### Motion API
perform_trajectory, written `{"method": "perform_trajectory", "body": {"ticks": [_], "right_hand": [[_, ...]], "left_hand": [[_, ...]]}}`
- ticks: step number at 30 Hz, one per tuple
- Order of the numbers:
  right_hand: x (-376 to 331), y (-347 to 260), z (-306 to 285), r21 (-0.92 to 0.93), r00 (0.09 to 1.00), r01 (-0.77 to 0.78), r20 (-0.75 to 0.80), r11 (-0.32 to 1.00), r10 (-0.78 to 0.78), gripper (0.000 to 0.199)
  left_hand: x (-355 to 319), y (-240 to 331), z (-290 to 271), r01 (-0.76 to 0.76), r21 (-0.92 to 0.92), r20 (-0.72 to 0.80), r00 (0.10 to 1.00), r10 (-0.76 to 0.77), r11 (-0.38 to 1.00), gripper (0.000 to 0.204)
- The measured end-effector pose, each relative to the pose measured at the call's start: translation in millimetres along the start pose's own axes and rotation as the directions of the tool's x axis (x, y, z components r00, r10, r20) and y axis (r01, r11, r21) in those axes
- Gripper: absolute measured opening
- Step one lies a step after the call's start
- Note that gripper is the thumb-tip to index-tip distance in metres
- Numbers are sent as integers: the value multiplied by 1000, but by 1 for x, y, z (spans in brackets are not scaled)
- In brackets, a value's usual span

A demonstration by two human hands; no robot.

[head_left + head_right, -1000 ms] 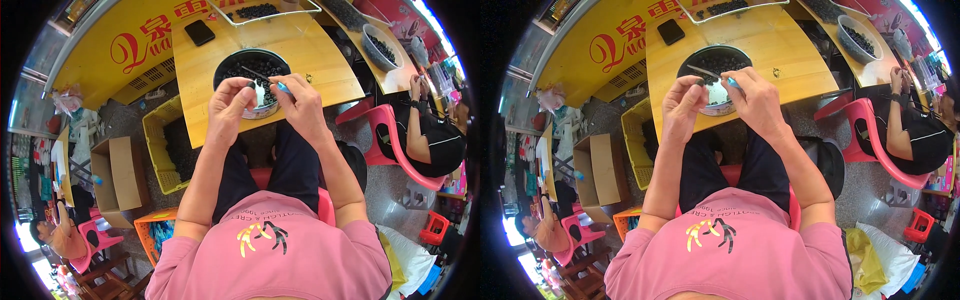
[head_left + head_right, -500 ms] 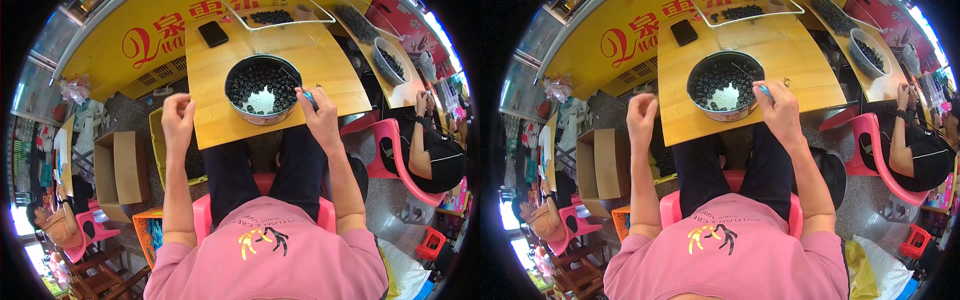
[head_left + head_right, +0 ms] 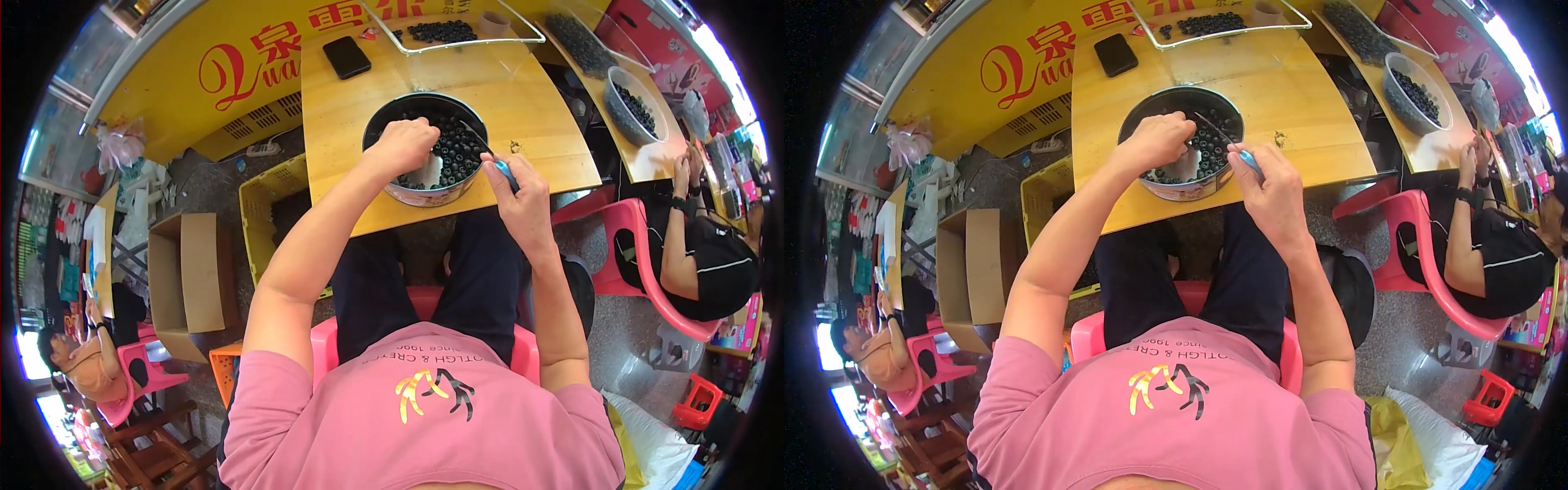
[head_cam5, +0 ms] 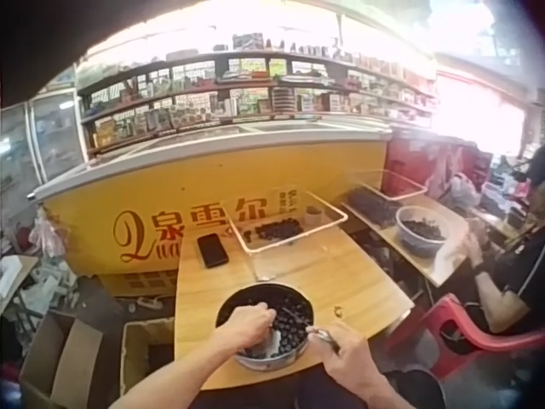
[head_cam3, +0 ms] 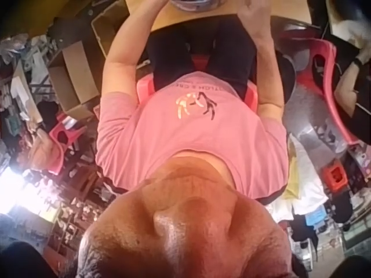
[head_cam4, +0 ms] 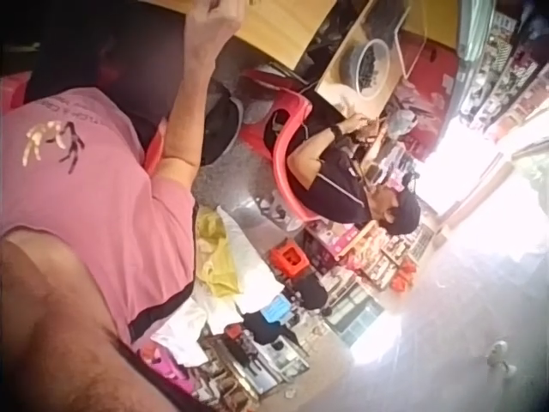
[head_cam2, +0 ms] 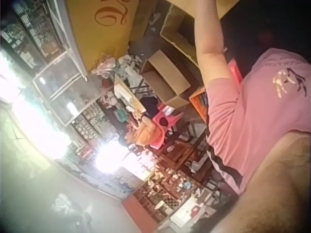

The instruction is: Trimming the ends or peeling small black vegetables using a hand-held knife.

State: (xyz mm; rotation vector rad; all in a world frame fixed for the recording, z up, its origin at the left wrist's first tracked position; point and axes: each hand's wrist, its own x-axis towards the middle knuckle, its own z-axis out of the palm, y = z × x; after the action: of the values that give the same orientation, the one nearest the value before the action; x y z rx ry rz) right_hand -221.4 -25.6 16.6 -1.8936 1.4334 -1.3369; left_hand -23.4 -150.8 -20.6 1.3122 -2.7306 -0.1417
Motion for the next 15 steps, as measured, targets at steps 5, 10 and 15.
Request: {"method": "perform_trajectory", "body": {"ticks": [5, 10, 15], "right_hand": [[-1, 9, 7, 160, 995, -102, 21, 982, 100, 22], [7, -7, 25, 448, 953, -303, 119, 841, 280, 23], [10, -23, 33, 604, 948, -317, 215, 731, 233, 22]], "left_hand": [[-18, 12, -18, -48, -616, -135, 990, -45, 786, 17], [-60, 37, -38, -156, -987, -150, 979, -138, -33, 25], [-75, 58, -39, -266, -956, -230, 941, -249, -125, 25]]}}
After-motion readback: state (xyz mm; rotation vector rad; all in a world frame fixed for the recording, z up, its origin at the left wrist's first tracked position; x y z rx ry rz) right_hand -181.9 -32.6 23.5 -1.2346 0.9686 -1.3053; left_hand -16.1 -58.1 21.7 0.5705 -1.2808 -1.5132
